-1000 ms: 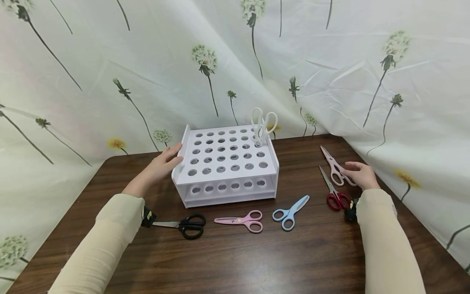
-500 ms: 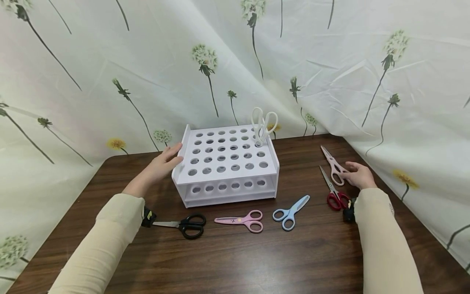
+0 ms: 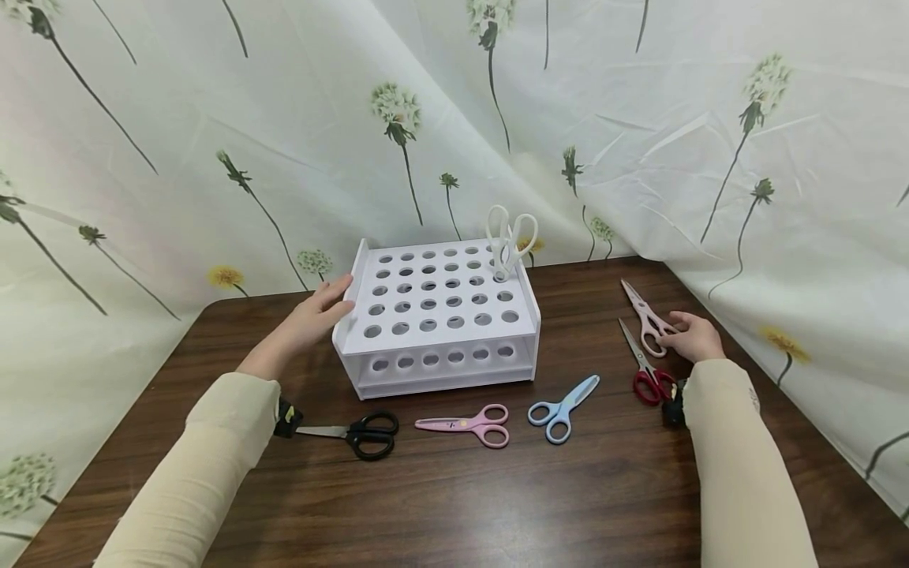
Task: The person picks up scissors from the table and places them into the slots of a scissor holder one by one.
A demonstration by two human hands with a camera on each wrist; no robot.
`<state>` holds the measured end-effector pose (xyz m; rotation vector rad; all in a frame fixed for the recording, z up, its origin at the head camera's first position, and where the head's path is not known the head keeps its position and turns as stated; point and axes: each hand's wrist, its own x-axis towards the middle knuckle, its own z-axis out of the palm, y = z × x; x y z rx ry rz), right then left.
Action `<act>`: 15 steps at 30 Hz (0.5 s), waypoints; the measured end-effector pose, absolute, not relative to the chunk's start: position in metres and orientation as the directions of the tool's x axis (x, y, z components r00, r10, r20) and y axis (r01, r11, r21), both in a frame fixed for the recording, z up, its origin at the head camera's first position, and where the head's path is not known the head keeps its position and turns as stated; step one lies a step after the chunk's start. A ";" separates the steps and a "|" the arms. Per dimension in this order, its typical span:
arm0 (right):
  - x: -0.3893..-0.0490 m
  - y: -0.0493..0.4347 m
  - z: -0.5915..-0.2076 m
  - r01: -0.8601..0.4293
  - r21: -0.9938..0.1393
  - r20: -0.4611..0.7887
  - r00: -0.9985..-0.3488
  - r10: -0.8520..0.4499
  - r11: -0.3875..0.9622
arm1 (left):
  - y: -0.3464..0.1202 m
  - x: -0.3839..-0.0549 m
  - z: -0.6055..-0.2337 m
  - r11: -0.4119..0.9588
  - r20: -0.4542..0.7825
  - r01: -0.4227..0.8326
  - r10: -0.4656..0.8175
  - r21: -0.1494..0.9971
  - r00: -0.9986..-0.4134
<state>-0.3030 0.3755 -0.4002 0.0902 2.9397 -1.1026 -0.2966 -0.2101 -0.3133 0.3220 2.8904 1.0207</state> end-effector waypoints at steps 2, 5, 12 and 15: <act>-0.304 0.376 -0.400 0.047 -0.660 -0.016 -0.999 0.048 0.750 | -0.210 -0.296 -0.313 0.759 0.014 0.178 0.217 0.626 -0.976; -0.304 0.376 -0.400 0.031 -0.666 -0.007 -0.999 0.036 0.746 | -0.210 -0.296 -0.312 0.761 0.016 0.182 0.220 0.623 -0.975; -0.306 0.375 -0.400 0.019 -0.675 0.005 -1.000 0.030 0.738 | -0.210 -0.295 -0.312 0.753 0.014 0.179 0.220 0.634 -0.975; -0.306 0.375 -0.401 0.031 -0.654 0.003 -0.999 0.044 0.756 | -0.209 -0.294 -0.312 0.753 0.016 0.181 0.221 0.633 -0.975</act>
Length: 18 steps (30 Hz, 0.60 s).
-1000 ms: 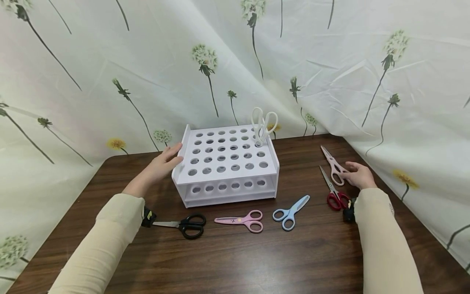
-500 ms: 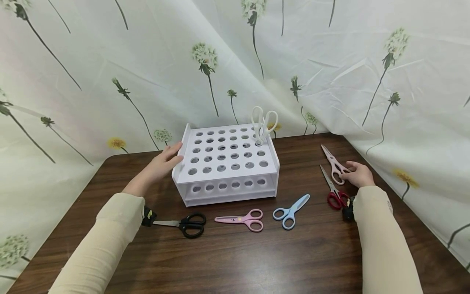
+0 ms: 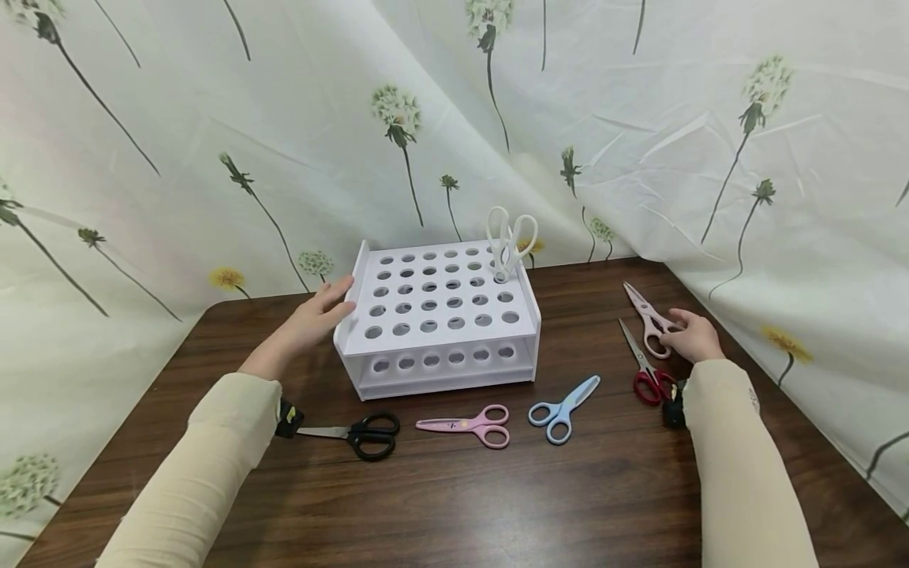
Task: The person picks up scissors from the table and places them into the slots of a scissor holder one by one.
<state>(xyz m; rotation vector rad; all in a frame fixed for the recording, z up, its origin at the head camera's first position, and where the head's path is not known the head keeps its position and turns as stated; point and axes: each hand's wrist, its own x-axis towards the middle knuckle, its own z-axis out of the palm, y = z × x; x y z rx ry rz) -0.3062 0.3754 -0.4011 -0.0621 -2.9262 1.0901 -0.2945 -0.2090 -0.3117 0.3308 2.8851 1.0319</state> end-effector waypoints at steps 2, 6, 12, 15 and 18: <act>-0.306 0.376 -0.401 0.040 -0.633 0.001 -0.999 0.053 0.773 | -0.209 -0.294 -0.312 0.753 0.018 0.183 0.222 0.632 -0.975; -0.305 0.377 -0.401 0.053 -0.608 0.005 -0.998 0.070 0.792 | -0.209 -0.295 -0.312 0.756 0.021 0.185 0.221 0.627 -0.975; -0.305 0.377 -0.400 0.052 -0.629 0.011 -0.997 0.076 0.775 | -0.209 -0.294 -0.312 0.758 0.027 0.193 0.226 0.623 -0.974; -0.307 0.377 -0.401 0.048 -0.658 0.014 -0.997 0.076 0.752 | -0.210 -0.294 -0.312 0.758 0.029 0.198 0.229 0.621 -0.973; -0.308 0.375 -0.402 0.044 -0.734 0.008 -0.997 0.073 0.677 | -0.211 -0.295 -0.313 0.756 0.030 0.198 0.230 0.624 -0.973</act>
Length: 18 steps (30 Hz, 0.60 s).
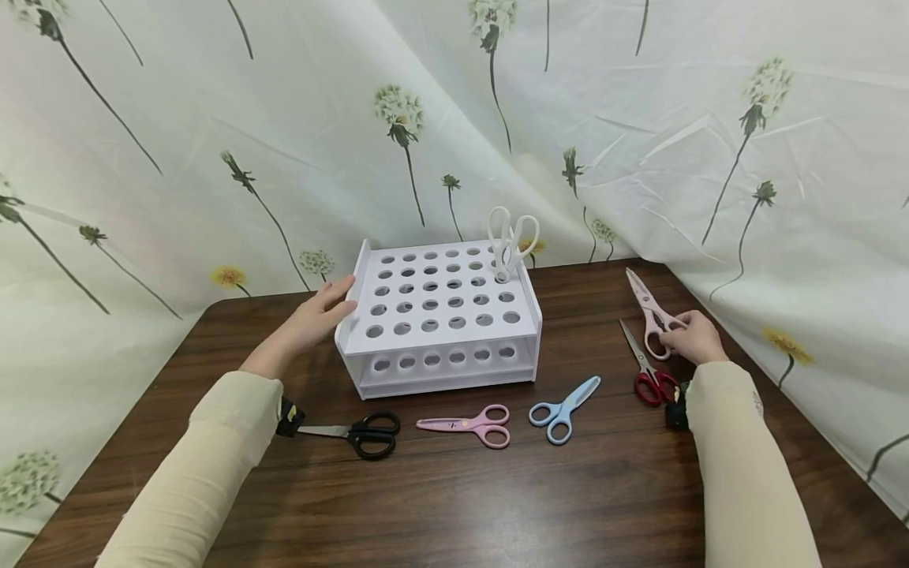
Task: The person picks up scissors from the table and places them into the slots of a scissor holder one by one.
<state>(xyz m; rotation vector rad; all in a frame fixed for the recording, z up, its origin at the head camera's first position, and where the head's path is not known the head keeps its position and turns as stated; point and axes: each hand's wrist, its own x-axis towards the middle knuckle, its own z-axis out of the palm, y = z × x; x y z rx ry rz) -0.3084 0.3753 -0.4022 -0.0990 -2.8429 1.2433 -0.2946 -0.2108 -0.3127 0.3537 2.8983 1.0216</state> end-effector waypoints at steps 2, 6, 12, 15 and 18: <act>-0.308 0.374 -0.402 0.046 -0.777 -0.003 -0.998 0.069 0.627 | -0.211 -0.295 -0.313 0.755 0.030 0.198 0.230 0.625 -0.973; -0.307 0.372 -0.399 0.040 -0.815 -0.011 -0.998 0.054 0.579 | -0.210 -0.295 -0.312 0.755 0.029 0.197 0.229 0.626 -0.973; -0.308 0.372 -0.401 0.034 -0.861 -0.021 -0.999 0.032 0.507 | -0.210 -0.295 -0.312 0.752 0.028 0.194 0.228 0.630 -0.973; -0.309 0.375 -0.403 0.021 -0.894 -0.013 -1.000 0.022 0.448 | -0.210 -0.296 -0.312 0.751 0.027 0.196 0.232 0.630 -0.972; -0.310 0.375 -0.403 -0.021 -0.927 0.035 -0.999 0.031 0.376 | -0.210 -0.295 -0.312 0.752 0.024 0.192 0.228 0.631 -0.973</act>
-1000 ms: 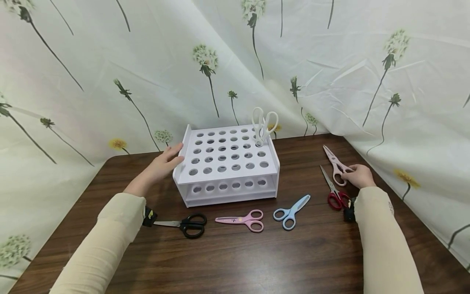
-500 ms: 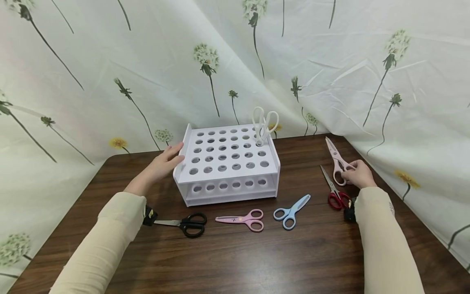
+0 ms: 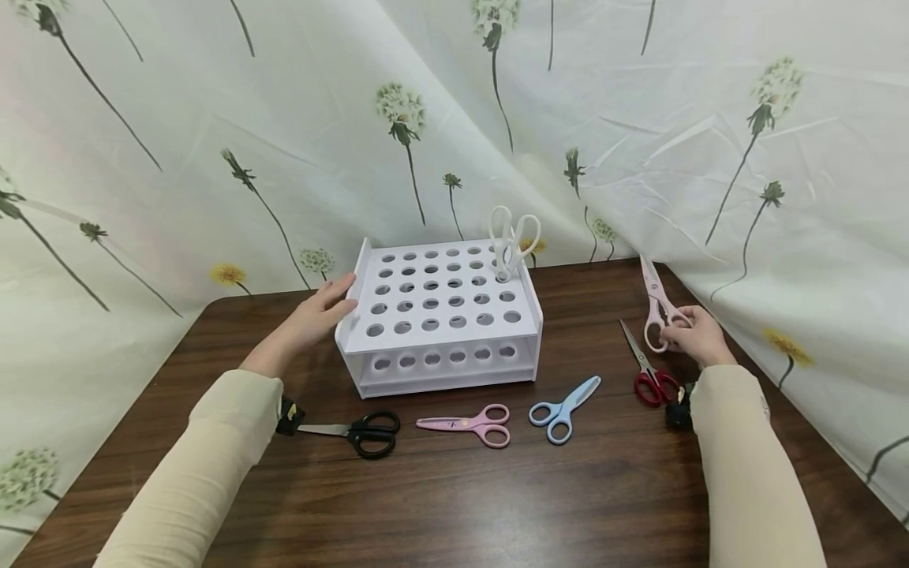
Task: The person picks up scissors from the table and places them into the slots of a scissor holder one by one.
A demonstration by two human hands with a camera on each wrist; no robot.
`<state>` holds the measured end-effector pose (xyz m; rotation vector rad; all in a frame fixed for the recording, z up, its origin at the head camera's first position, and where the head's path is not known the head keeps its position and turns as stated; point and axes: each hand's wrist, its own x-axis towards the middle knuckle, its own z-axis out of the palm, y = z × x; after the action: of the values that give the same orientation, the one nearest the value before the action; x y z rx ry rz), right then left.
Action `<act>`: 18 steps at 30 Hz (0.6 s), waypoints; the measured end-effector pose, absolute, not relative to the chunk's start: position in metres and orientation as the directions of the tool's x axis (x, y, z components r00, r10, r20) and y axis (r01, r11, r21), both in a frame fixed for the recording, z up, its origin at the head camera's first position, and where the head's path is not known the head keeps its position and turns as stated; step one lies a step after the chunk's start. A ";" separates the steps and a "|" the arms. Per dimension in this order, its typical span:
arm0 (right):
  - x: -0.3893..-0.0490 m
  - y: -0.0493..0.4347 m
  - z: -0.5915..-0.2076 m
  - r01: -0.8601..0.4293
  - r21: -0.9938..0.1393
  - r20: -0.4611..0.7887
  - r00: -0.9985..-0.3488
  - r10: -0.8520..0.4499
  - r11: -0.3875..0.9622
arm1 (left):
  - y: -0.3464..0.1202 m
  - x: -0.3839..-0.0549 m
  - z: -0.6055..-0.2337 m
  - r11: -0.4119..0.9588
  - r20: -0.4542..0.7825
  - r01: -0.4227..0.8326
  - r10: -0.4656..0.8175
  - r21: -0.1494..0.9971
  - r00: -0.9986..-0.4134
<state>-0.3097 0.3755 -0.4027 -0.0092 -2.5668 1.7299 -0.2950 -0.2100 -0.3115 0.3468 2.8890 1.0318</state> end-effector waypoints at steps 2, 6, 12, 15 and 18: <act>-0.310 0.375 -0.401 -0.054 -0.949 0.071 -0.996 0.045 0.311 | -0.209 -0.295 -0.311 0.751 0.022 0.190 0.227 0.632 -0.974; -0.310 0.372 -0.392 -0.095 -0.990 0.100 -0.994 0.046 0.107 | -0.209 -0.294 -0.310 0.752 0.027 0.196 0.230 0.630 -0.973; -0.312 0.364 -0.379 -0.095 -0.990 0.097 -0.995 -0.010 -0.103 | -0.210 -0.295 -0.311 0.756 0.026 0.197 0.232 0.624 -0.972; -0.313 0.359 -0.373 -0.093 -0.987 0.097 -0.995 -0.020 -0.131 | -0.209 -0.295 -0.311 0.754 0.027 0.196 0.231 0.627 -0.973; -0.313 0.354 -0.366 -0.106 -0.976 0.111 -0.994 -0.016 -0.189 | -0.209 -0.295 -0.312 0.750 0.031 0.200 0.234 0.631 -0.972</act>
<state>-0.3134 0.3537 -0.3662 0.1479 -1.9616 2.3738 -0.2947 -0.2091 -0.3118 0.3585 2.8914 1.0340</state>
